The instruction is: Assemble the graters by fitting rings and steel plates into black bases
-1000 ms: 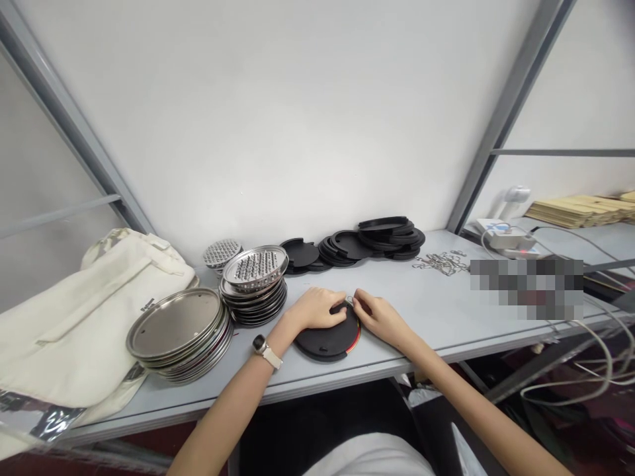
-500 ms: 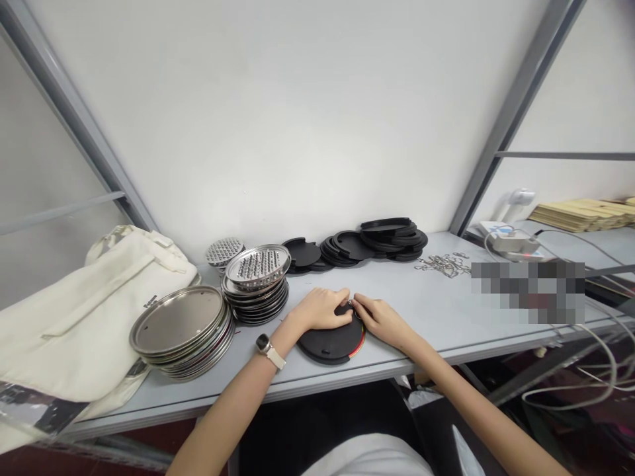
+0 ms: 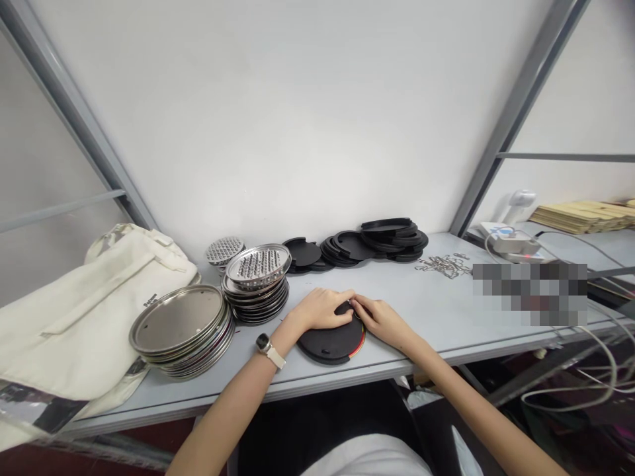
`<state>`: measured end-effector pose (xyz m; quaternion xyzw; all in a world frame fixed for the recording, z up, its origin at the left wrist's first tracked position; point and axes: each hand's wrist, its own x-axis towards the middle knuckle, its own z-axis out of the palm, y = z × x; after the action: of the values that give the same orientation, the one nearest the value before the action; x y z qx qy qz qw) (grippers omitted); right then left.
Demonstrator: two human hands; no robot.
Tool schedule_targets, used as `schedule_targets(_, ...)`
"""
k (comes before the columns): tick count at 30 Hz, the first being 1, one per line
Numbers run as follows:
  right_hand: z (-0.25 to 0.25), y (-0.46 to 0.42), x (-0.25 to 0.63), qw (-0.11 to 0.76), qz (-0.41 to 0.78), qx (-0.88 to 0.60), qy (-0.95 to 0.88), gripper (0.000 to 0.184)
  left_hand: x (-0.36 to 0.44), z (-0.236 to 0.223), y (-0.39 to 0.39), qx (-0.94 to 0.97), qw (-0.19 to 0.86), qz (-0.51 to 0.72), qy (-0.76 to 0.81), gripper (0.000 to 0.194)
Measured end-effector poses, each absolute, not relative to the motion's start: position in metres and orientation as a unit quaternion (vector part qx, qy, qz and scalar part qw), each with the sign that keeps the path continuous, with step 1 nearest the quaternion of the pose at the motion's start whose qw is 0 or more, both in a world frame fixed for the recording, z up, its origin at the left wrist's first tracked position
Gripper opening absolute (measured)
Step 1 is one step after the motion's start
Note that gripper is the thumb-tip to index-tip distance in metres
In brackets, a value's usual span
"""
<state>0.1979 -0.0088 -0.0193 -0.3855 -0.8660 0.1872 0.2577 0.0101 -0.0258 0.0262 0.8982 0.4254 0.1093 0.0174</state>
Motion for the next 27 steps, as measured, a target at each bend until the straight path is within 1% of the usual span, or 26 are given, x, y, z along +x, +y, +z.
schedule_targets(8,-0.018,-0.011,0.198,0.253,0.171,-0.384,-0.871,0.027,0.008,0.022,-0.024,0.898,0.031,0.146,0.415,0.017)
schedule_targets(15,-0.019,-0.012,0.198,0.267,0.181,-0.381,-0.867,0.024,0.007,0.013,-0.014,0.862,0.154,0.22,0.43,0.014)
schedule_targets(18,-0.019,-0.012,0.197,0.28,0.183,-0.378,-0.863,0.019,0.007,0.011,-0.012,0.843,0.185,0.255,0.436,0.012)
schedule_targets(22,-0.018,-0.013,0.197,0.287,0.187,-0.379,-0.86,0.011,0.008,0.01,-0.01,0.827,0.203,0.284,0.441,0.008)
schedule_targets(27,-0.018,-0.013,0.197,0.284,0.19,-0.379,-0.86,0.011,0.008,0.01,-0.01,0.82,0.199,0.293,0.45,0.009)
